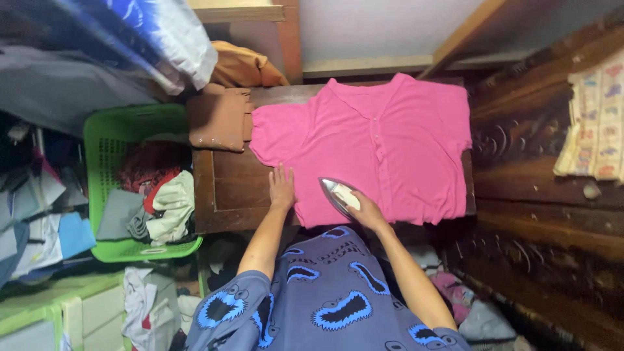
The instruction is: The recorder irons a pink shirt on a wooden surface and then folds it neatly.
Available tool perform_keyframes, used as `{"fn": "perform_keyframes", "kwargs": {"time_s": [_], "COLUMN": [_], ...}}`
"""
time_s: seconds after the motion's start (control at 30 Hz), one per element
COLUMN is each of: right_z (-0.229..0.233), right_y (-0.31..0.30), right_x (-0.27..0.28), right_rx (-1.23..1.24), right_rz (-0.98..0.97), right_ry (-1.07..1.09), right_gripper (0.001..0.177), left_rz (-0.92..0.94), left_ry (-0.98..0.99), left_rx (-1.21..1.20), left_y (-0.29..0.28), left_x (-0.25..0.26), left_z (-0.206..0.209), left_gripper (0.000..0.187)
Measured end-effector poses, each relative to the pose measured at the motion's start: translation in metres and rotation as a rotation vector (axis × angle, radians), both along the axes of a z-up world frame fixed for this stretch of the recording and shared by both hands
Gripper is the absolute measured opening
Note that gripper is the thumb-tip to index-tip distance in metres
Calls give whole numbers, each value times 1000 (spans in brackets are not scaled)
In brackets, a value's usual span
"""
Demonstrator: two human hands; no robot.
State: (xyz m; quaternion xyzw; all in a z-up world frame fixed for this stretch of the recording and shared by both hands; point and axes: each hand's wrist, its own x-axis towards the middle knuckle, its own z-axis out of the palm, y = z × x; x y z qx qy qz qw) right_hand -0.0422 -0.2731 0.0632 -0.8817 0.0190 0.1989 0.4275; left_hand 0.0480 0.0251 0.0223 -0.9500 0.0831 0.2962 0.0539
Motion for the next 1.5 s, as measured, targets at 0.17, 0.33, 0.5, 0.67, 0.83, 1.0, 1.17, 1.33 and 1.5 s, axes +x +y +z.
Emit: {"fn": "perform_keyframes", "kwargs": {"time_s": [0.17, 0.33, 0.5, 0.67, 0.83, 1.0, 1.17, 1.33, 1.5], "right_z": [-10, -8, 24, 36, 12, -23, -46, -46, -69], "right_y": [-37, -106, -166, -211, -261, -307, -333, -330, -328], "right_x": [-29, -62, -91, -103, -96, -67, -33, 1, 0], "right_rx": [160, 174, 68, -20, 113, 382, 504, 431, 433], "right_rz": [-297, -533, -810, -971, -1054, -1058, -1029, -957, -892], "right_ry": [43, -11, -208, -279, -325, -391, -400, -449, -512], "right_gripper": [54, 52, 42, 43, 42, 47, 50, 47, 37], "left_rz": [-36, -82, 71, -97, -183, -287, -211, -126, -94], "left_ry": [-27, -187, -187, -128, 143, -189, -54, 18, -24], "left_rx": [25, 107, 76, -434, -409, -154, -15, 78, 84], "left_y": [24, 80, 55, -113, -209, -230, -258, -271, -271], "left_x": [2, 12, 4, -37, -65, -58, -25, -8, -14], "left_z": [-7, -70, 1, 23, 4, -96, -83, -79, -73], "left_gripper": [127, 88, 57, 74, 103, 69, 66, 68, 66]}}
